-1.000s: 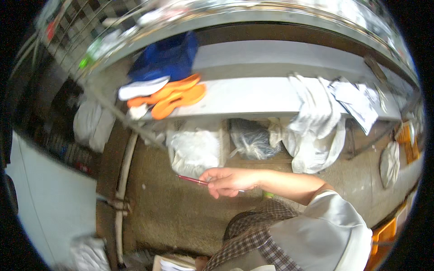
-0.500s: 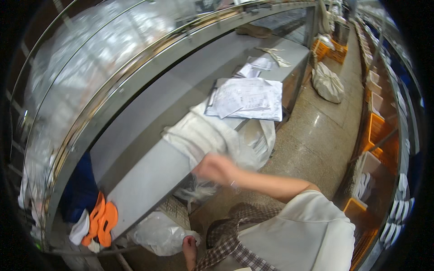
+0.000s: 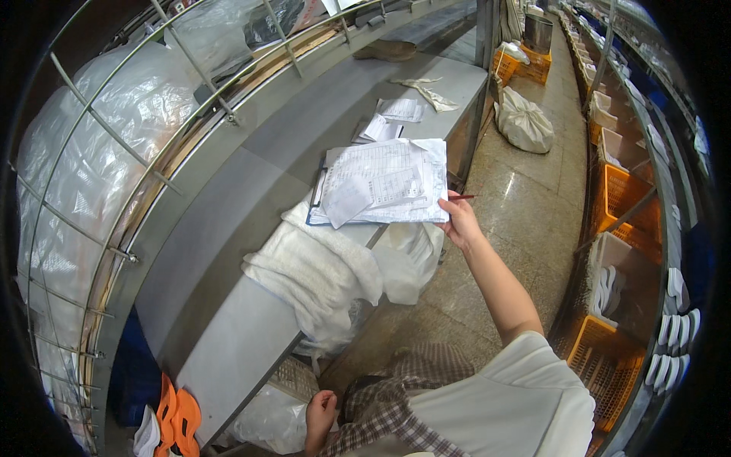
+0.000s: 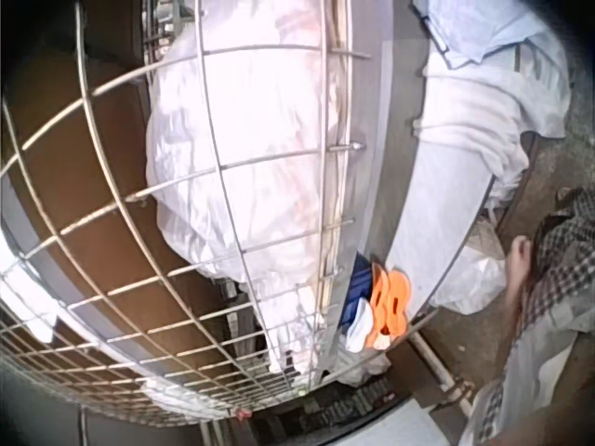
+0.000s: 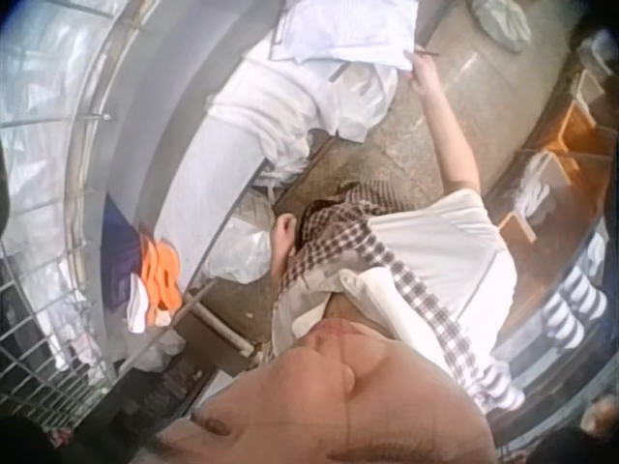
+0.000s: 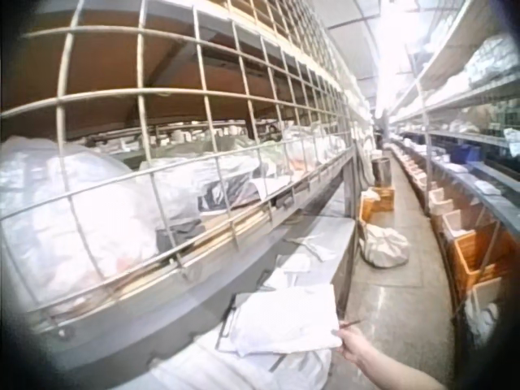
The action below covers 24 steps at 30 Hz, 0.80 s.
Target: The person repeatedly picks up pairs of white slippers from a table, stacks them, and places them into a large white sack. They also write on a clipboard and handle a yellow crate during the process.
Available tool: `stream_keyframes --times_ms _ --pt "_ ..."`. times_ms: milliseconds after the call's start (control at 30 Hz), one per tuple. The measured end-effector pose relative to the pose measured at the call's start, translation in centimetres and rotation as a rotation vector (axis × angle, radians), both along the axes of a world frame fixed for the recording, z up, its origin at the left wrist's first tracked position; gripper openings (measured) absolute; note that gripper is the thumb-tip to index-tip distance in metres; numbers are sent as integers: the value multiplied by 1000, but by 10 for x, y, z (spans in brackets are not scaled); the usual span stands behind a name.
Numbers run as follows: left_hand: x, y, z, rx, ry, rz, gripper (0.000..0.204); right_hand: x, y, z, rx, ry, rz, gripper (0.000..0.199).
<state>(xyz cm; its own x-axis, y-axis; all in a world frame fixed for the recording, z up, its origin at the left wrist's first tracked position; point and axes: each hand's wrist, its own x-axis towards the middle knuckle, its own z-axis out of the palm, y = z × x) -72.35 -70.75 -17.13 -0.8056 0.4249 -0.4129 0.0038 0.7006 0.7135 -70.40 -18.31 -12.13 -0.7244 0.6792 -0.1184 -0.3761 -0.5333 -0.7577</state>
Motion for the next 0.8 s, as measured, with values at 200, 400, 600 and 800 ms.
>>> stream_keyframes --times_ms 200,400,600,800 --pt "-12 5 45 124 16 -9 25 8 -69 45 -3 71 -110 32" --pt "-42 -6 97 536 223 -13 31 6 -193 70 -76 92 -5 30" --pt "-72 -57 127 1097 -319 343 40 -6 -357 46 -156 10 156 31" --pt "-92 -130 115 1100 -526 643 39 -14 -482 19 -210 -83 277 28"
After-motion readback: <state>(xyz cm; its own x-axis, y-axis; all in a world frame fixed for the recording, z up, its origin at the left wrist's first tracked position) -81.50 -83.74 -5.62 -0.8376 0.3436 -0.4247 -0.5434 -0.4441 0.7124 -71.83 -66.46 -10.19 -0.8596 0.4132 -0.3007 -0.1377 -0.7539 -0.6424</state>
